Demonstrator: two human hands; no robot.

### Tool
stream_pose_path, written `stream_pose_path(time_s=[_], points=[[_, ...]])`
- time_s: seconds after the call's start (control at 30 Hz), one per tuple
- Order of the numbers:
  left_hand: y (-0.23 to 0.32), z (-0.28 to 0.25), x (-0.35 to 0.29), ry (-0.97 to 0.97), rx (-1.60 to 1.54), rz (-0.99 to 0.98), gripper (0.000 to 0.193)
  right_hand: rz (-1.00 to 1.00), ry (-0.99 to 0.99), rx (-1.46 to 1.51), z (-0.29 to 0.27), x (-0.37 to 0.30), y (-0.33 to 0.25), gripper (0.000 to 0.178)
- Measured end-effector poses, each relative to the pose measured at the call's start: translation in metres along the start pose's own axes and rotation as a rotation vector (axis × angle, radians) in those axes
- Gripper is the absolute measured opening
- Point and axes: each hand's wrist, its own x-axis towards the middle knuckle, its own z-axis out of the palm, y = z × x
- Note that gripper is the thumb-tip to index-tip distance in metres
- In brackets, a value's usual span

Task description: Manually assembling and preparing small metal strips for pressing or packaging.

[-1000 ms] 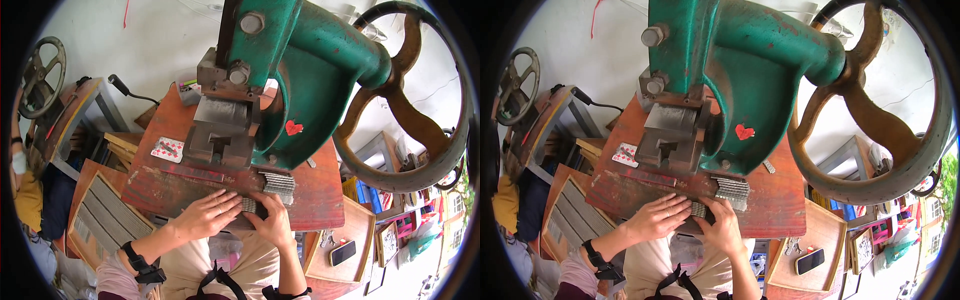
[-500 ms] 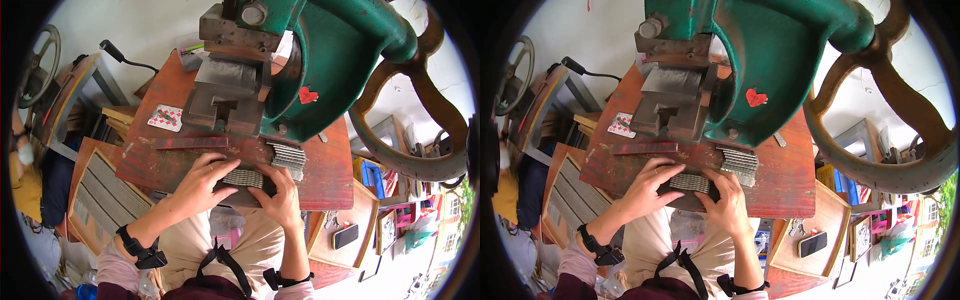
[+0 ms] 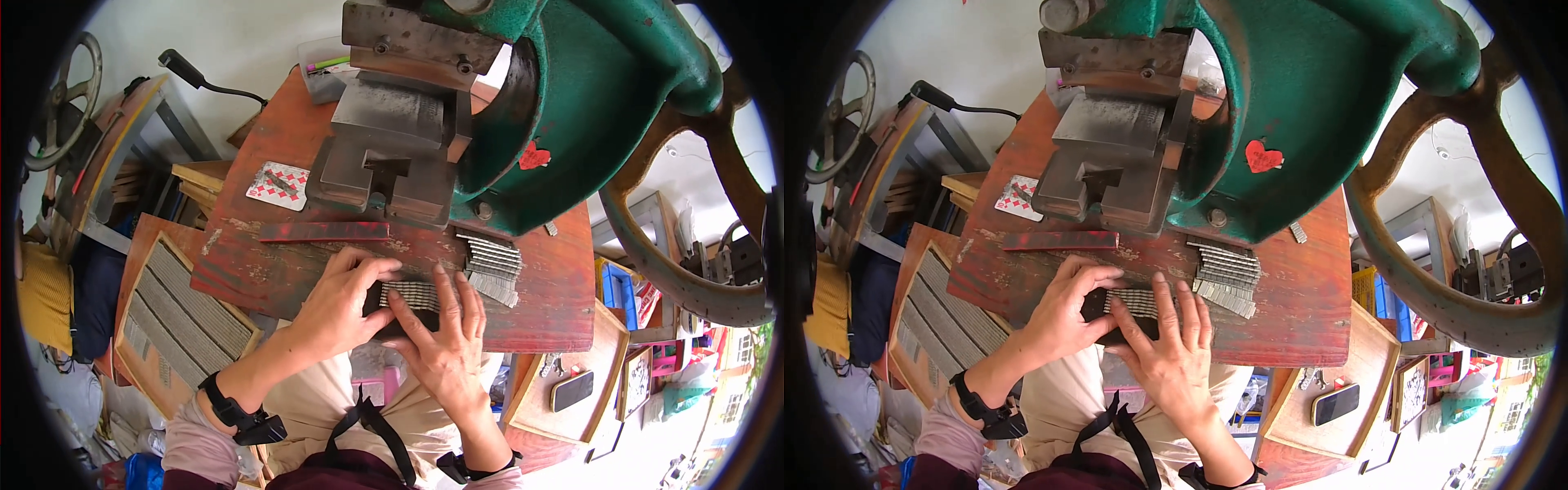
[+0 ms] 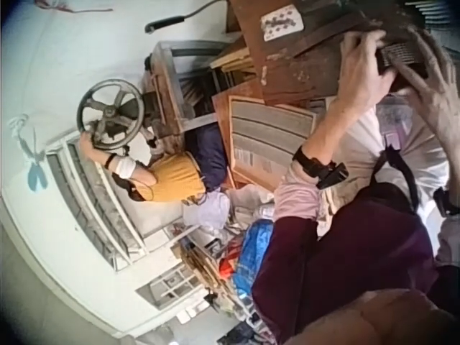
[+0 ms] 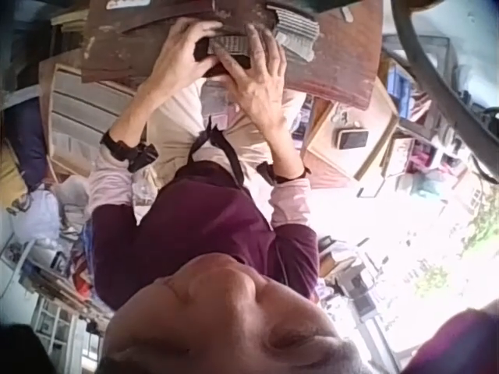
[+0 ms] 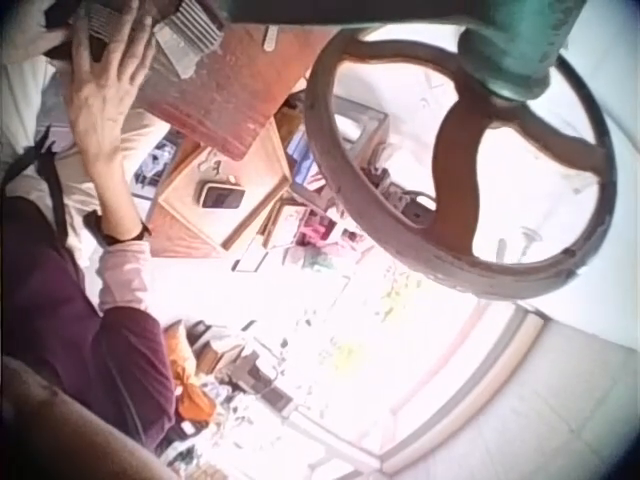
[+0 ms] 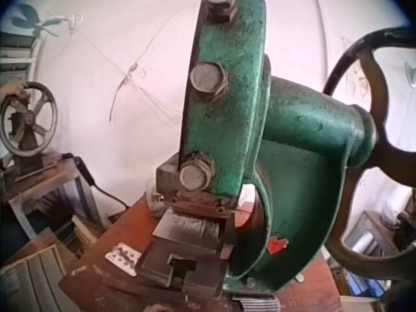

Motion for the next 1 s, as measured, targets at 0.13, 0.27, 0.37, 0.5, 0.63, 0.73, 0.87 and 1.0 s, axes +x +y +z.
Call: stream_pose_path(time_s=[0.13, 0.27, 0.37, 0.5, 0.63, 0.73, 0.87, 1.0], points=[[-0.003, -0.004, 0.000, -0.001, 0.023, 0.067, 0.054, 0.035, 0.005, -0.076, -0.006, -0.010, 0.013, 0.050], [-0.003, -0.003, -0.001, 0.001, 0.013, 0.079, 0.053, 0.119, -0.027, -0.115, -0.013, -0.016, 0.010, 0.046], [-0.001, -0.001, 0.000, 0.011, 0.008, 0.067, 0.052, 0.092, -0.049, -0.051, -0.003, -0.014, 0.000, 0.051], [-0.002, -0.001, -0.001, 0.013, 0.030, 0.079, 0.052, 0.067, -0.014, -0.017, 0.001, -0.010, -0.002, 0.049], [-0.003, -0.001, -0.002, 0.028, 0.061, 0.084, 0.052, 0.105, 0.019, -0.071, -0.003, -0.014, 0.010, 0.051], [-0.001, -0.001, -0.002, 0.043, 0.078, 0.073, 0.051, 0.127, 0.002, -0.071, -0.007, -0.015, 0.010, 0.049], [0.001, -0.001, -0.001, 0.052, 0.087, 0.087, 0.048, 0.112, 0.077, -0.027, -0.003, -0.015, 0.011, 0.054], [0.005, -0.002, 0.000, 0.047, 0.067, 0.077, 0.052, 0.169, 0.171, 0.205, -0.003, -0.005, 0.021, 0.073]])
